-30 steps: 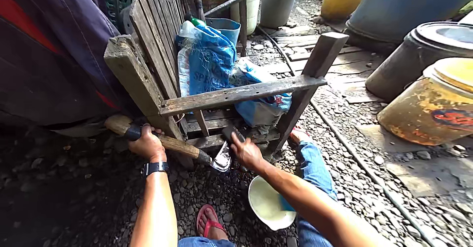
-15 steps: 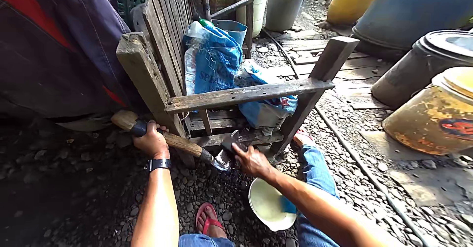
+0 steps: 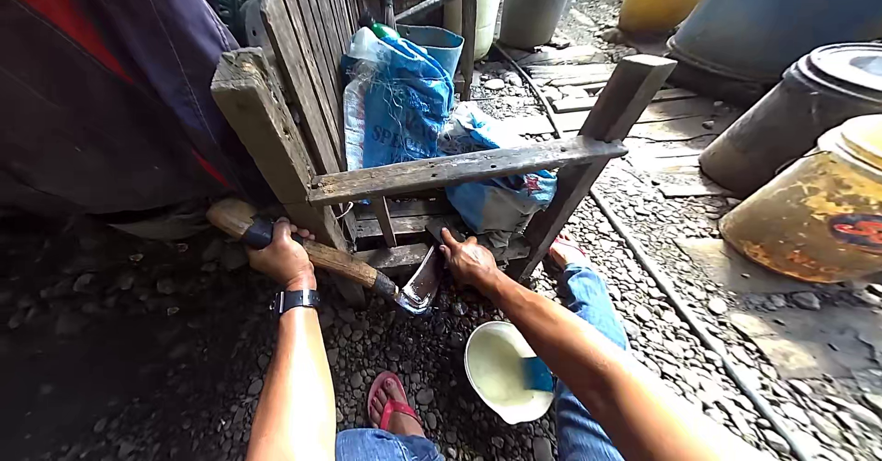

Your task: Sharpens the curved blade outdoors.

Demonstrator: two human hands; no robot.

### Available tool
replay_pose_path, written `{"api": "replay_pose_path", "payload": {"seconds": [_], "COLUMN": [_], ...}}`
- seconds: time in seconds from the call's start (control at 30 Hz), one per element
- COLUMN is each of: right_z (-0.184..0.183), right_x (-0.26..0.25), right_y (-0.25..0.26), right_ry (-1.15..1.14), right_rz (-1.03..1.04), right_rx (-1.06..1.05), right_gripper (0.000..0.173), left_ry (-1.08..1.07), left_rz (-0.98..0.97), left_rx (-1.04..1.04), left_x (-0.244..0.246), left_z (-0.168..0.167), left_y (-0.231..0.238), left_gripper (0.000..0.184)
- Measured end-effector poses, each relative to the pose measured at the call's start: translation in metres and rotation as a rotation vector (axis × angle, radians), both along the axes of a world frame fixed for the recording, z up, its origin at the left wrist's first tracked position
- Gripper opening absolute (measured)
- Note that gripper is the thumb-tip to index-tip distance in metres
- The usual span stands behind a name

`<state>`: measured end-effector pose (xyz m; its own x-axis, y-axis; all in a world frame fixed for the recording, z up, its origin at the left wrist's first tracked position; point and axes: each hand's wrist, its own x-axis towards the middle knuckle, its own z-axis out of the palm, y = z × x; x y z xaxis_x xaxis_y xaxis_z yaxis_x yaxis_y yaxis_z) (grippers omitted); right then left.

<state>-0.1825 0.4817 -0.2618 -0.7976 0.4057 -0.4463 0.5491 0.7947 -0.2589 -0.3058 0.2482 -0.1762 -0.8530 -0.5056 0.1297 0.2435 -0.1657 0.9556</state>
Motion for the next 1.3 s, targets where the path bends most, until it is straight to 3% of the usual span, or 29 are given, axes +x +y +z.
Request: {"api": "replay_pose_path", "payload": {"seconds": [0.17,0.37,0.53,0.73,0.9,1.1,1.3], "right_z": [-0.008,0.004,-0.01,-0.002,-0.021,-0.005,-0.019], "right_x": [0.046,-0.006,0.052,0.001,0.053,0.003,0.038], "right_y": [-0.011,0.003,-0.004,-0.001,-0.013,-0.003,-0.012], "right_ry": [0.032,-0.016,0.05,0.009,0.101,0.071,0.127], "right_rz": [0.198,0.03,0.276,0.0,0.287,-0.008,0.108], "right_rx": [-0.017,-0.009,-0.033,-0.068,-0.112,-0.166,-0.155], "right_gripper": [0.059,0.058,0.059,0.058,0.058,0.058,0.058], "left_ry": [-0.019,0.003,-0.018,-0.037,-0.022,-0.002,-0.002], "left_rz": [0.007,0.014,0.006,0.012,-0.017,-0.016,-0.032], "left_rx": [-0.013,-0.015,-0.026,-0.027,-0.018,-0.032,-0.019], "left_x": [0.001,-0.003,-0.002,-0.002,-0.003,-0.001,0.0], "left_z": [0.004,0.0,0.003,0.004,0.005,0.002,0.003], "left_y": [0.002,0.0,0.002,0.003,0.004,0.003,0.003], "left_gripper": [0.011,0.012,0.012,0.012,0.007,0.006,0.005]}}
